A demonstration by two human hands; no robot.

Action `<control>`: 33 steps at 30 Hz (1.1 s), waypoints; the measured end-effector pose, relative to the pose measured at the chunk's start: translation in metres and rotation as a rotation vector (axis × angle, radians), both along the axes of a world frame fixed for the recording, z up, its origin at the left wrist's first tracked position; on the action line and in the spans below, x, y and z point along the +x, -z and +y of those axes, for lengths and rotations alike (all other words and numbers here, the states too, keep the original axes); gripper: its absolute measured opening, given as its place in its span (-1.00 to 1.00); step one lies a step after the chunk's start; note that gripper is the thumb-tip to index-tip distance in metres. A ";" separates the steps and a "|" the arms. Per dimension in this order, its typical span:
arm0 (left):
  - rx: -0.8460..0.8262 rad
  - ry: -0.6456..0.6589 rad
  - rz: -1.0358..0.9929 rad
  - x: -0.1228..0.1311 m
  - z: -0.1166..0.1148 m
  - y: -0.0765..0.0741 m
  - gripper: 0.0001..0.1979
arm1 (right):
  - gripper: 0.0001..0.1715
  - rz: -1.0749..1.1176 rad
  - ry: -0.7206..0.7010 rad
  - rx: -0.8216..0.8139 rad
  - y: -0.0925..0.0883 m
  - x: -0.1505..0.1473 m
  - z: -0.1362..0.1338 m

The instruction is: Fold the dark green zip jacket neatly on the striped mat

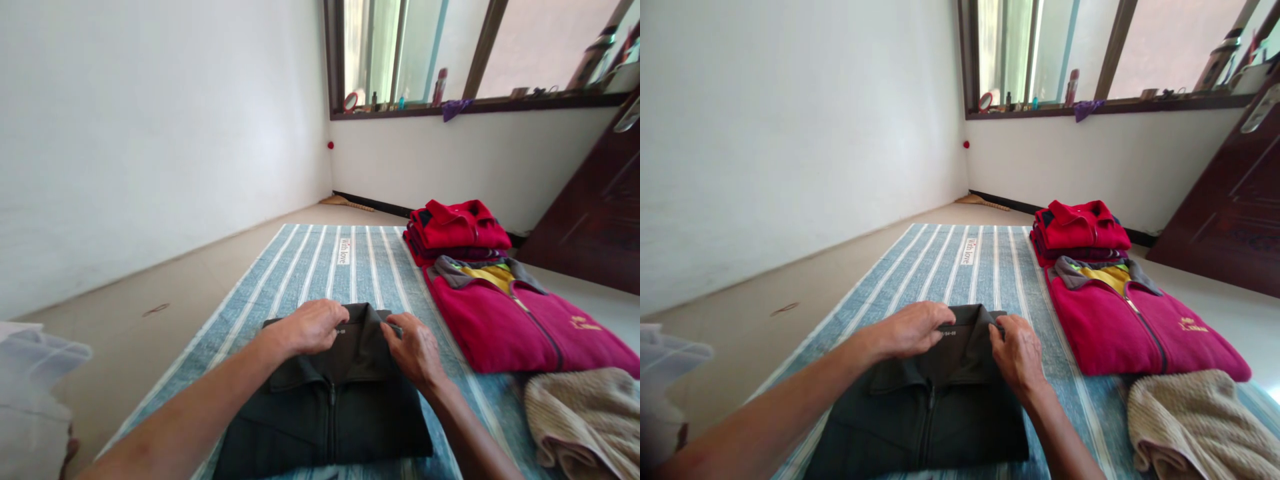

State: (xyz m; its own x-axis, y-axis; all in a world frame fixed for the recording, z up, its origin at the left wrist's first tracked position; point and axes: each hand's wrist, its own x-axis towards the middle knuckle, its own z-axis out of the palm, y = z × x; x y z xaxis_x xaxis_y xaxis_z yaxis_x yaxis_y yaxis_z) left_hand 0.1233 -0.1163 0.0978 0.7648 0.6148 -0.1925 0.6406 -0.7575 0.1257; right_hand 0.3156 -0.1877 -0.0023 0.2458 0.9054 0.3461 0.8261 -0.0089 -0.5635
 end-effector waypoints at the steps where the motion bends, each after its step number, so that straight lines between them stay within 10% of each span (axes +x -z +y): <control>1: 0.050 -0.017 -0.004 0.010 0.004 0.004 -0.78 | -0.78 -0.003 0.003 0.011 0.002 0.001 0.001; 12: 0.069 -0.093 -0.152 0.055 0.046 0.060 -0.71 | -0.65 0.062 -0.149 0.079 0.019 0.015 0.009; 33: -0.469 -0.272 -0.436 0.055 0.073 0.076 -0.84 | -0.63 0.282 -0.296 0.013 0.026 0.031 0.009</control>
